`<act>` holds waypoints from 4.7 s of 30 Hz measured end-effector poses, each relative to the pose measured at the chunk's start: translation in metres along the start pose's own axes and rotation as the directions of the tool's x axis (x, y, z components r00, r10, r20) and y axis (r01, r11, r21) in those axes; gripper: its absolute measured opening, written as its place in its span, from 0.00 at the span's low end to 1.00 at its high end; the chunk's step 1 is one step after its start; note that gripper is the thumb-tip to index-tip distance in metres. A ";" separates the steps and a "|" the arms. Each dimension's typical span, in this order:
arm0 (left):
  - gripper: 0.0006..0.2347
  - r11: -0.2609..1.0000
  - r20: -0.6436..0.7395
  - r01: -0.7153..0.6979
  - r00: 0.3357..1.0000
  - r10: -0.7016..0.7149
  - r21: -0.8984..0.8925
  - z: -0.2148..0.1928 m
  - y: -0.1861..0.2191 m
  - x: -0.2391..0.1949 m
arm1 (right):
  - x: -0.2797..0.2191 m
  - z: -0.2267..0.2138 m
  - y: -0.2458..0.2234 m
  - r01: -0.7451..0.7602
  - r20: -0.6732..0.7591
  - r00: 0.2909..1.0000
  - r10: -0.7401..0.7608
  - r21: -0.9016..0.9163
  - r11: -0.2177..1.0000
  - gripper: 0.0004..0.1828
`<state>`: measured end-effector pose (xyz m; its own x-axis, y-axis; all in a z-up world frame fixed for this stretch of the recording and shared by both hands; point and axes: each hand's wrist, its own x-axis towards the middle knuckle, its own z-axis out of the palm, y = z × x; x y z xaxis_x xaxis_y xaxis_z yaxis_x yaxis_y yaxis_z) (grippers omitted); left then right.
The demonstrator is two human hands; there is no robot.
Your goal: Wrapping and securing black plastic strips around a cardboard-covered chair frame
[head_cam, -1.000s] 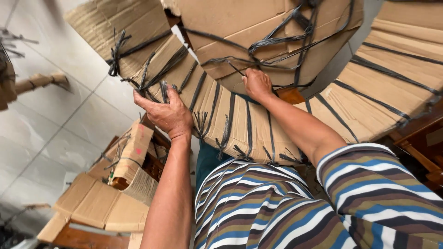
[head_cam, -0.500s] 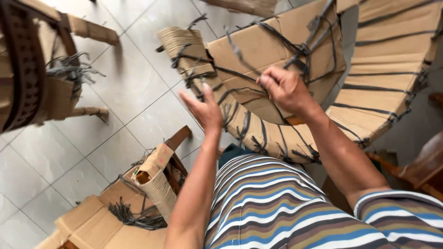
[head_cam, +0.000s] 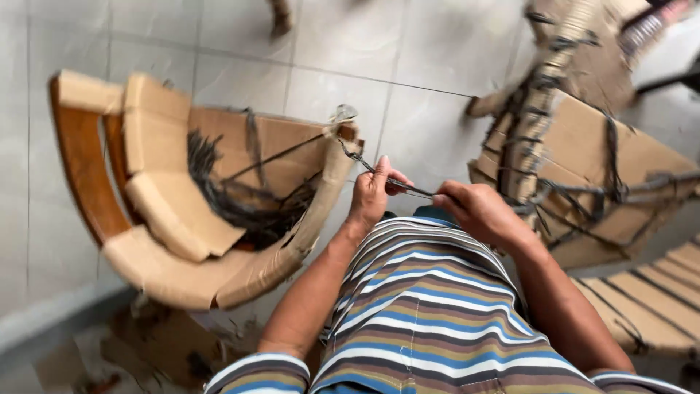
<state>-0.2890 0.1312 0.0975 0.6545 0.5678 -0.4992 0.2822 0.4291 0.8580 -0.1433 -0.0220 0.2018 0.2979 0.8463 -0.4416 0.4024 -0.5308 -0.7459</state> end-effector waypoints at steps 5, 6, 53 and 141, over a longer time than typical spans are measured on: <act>0.31 1.000 -0.323 0.009 0.946 -0.007 0.003 -0.126 0.006 -0.034 | 0.023 -0.002 -0.013 -0.058 0.048 0.997 0.064 -0.107 0.993 0.14; 0.30 0.999 -0.464 0.043 0.885 -0.049 -0.025 -0.148 0.011 -0.040 | 0.023 -0.007 -0.018 -0.146 0.051 0.987 0.151 -0.089 0.985 0.15; 0.08 0.980 0.307 0.099 0.940 -0.149 0.172 -0.089 0.074 0.084 | -0.233 -0.020 0.270 0.521 -0.446 -0.093 0.890 0.740 0.426 0.14; 0.12 0.793 0.571 -0.154 0.774 -0.273 0.589 0.439 -0.169 -0.216 | -0.548 0.033 0.361 0.184 -0.427 0.605 0.673 0.896 0.403 0.09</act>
<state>-0.1703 -0.3725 0.1135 0.8302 -0.0784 -0.5519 0.5359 -0.1607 0.8289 -0.1897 -0.6756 0.1580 0.8202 0.1356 -0.5558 -0.5588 -0.0184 -0.8291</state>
